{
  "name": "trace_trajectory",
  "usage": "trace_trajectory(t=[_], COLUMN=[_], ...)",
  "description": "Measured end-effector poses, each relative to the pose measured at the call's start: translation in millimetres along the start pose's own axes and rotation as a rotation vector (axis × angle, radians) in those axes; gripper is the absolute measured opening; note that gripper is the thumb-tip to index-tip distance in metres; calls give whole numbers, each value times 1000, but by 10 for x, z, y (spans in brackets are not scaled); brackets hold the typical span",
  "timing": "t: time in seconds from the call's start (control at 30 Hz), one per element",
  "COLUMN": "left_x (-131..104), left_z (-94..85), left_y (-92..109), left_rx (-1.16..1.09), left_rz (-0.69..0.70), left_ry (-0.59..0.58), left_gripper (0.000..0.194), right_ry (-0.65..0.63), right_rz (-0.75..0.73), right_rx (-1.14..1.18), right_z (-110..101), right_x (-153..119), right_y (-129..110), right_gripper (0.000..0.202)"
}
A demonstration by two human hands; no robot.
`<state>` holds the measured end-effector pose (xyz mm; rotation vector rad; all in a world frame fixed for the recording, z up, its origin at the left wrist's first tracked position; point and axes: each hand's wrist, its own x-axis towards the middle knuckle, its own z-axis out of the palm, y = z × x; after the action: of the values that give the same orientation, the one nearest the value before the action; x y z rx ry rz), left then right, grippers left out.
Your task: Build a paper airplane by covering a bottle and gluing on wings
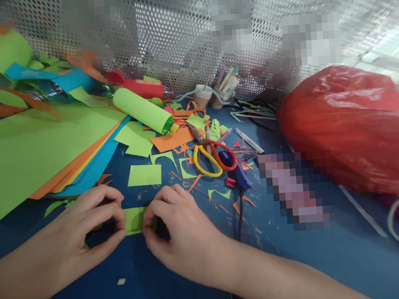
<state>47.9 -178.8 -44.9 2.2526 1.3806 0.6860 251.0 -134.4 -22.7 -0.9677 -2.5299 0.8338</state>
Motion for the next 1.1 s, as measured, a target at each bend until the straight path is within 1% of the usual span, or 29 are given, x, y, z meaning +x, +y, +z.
trace_trajectory(t=[0.1,0.2,0.33,0.43,0.57,0.63,0.7,0.77,0.8,0.87,1.0,1.1], left_x=[-2,-17,-47,-55,-24,6,33,46,46,41,48,74], left_z=[-13,-32,-58,-70,-57,-55,-69,-96,-111,-132,-133,-118], left_y=[-12,-15,-8,-10,-22,-17,4,32,43,55,53,50], left_rx=[-36,-26,36,44,-4,-28,-19,49,100,200,320,358], left_rz=[19,74,148,173,152,177,234,329,378,447,515,530], left_ry=[-24,-51,-43,-56,-51,-45,3,42,42,63,91,88], left_gripper=[13,21,27,25,20,20,26,38,43,48,47,53], right_ry=[7,-27,-85,-113,-67,-40,-22,-15,-12,-5,1,-22], right_rz=[5,-23,-130,-230,-296,-309,-319,-324,-324,-318,-322,-306], right_rx=[9,13,-48,-126,-191,-208,-215,-228,-239,-271,-327,-332], right_z=[-2,-12,-47,-81,-93,-85,-75,-66,-62,-54,-44,-30], right_x=[0,-4,-14,-22,-33,-38,-42,-44,-44,-42,-34,-31], right_y=[15,54,97,110,126,132,132,123,115,93,61,63], right_gripper=[17,13,8,12,13,12,11,11,12,15,20,19])
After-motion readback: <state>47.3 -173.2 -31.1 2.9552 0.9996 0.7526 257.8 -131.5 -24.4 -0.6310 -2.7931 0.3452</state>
